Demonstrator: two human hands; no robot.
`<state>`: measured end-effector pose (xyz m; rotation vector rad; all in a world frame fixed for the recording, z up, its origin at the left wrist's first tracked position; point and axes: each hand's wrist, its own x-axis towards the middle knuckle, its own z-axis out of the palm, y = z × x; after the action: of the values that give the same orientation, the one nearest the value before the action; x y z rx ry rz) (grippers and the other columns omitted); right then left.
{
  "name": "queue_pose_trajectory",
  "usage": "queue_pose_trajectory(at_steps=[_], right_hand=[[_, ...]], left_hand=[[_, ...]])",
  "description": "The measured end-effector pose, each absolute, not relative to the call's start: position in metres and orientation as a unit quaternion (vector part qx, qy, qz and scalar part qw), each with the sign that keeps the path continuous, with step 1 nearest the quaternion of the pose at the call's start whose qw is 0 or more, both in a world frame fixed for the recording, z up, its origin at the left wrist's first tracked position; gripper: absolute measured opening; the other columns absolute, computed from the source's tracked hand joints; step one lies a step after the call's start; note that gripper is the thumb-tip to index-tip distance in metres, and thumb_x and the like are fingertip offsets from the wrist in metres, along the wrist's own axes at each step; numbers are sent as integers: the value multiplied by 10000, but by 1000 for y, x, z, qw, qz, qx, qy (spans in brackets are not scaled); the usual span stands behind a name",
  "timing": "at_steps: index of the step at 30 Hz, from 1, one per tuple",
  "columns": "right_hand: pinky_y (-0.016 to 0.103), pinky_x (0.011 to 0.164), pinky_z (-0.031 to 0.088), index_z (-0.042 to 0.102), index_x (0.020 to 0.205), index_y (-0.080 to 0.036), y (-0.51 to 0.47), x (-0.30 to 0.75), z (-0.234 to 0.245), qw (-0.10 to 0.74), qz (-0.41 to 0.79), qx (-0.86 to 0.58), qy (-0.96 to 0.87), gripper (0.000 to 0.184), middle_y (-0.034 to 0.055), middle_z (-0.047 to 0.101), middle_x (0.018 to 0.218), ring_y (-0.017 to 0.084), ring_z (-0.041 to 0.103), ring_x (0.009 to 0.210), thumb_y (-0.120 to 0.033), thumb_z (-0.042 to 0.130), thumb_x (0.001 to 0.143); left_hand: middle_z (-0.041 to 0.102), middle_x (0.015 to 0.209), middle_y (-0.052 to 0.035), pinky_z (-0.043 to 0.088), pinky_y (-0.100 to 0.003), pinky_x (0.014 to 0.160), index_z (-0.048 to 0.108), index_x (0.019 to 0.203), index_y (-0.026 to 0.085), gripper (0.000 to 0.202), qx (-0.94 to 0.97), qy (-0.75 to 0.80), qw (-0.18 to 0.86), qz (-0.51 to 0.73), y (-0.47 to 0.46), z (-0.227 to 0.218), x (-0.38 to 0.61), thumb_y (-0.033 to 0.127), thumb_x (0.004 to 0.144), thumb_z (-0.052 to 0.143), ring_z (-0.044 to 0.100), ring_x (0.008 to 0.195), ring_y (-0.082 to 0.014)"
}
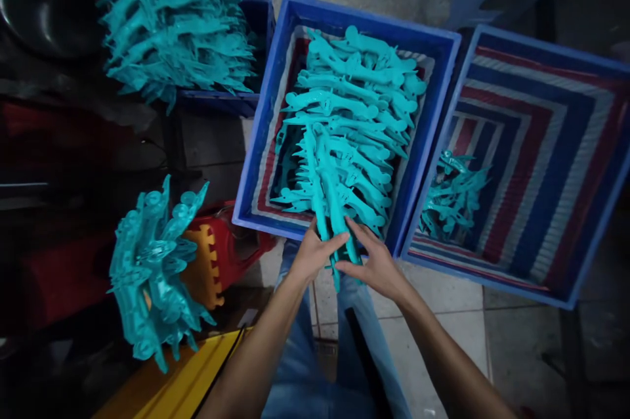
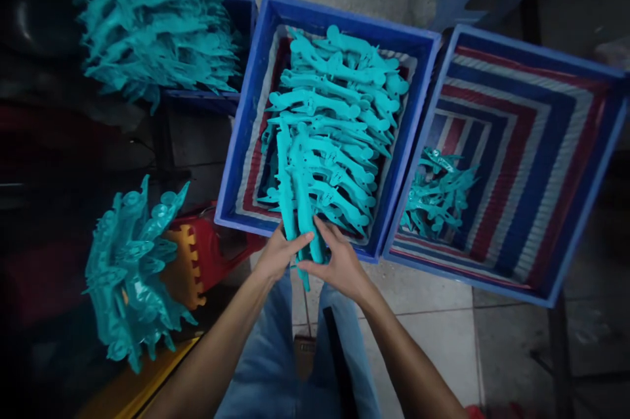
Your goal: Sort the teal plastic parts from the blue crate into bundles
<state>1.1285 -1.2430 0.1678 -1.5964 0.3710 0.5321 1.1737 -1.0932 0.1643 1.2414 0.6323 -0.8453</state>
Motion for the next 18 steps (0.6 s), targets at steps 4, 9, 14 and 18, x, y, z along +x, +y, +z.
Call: queue_pose_trajectory(at_steps=[4,9,14,18], right_hand=[[521,1053,390,583,1267,-267,-1262,1117,175,701,203,-635,253,570,53,618,1246,289,519,1222,-353,723,721],[489,776,560,513,1315,-299,-1284,1101,171,777,80,-434,450,608,46,698,1052,277,678,916,-338,663,727],[465,741,564,552,1251,-323,-1292,1087,166,780,38,-404,477,540,44,697,1056,258,687,870,-278,615,717],[491,744,555,535,1265,-304,-1310,1072,161,736,2,-460,496,545,62,696,1018,271,683,873,-309,556,720]], left_hand=[[703,922,-66,529,-322,744,620,1030,142,514,540,303,678,-396,-1091,166,1173,339,600,822,653,801,-197],[710,828,-84,539,-366,668,637,917,127,454,518,353,672,-394,-1068,164,1172,358,568,814,667,725,-241],[713,789,-92,546,-372,665,666,889,122,434,527,322,668,-414,-1065,163,1176,353,545,797,668,699,-247],[715,801,-88,544,-370,670,669,1014,118,499,513,306,679,-426,-1069,164,1179,317,572,784,666,697,-240]])
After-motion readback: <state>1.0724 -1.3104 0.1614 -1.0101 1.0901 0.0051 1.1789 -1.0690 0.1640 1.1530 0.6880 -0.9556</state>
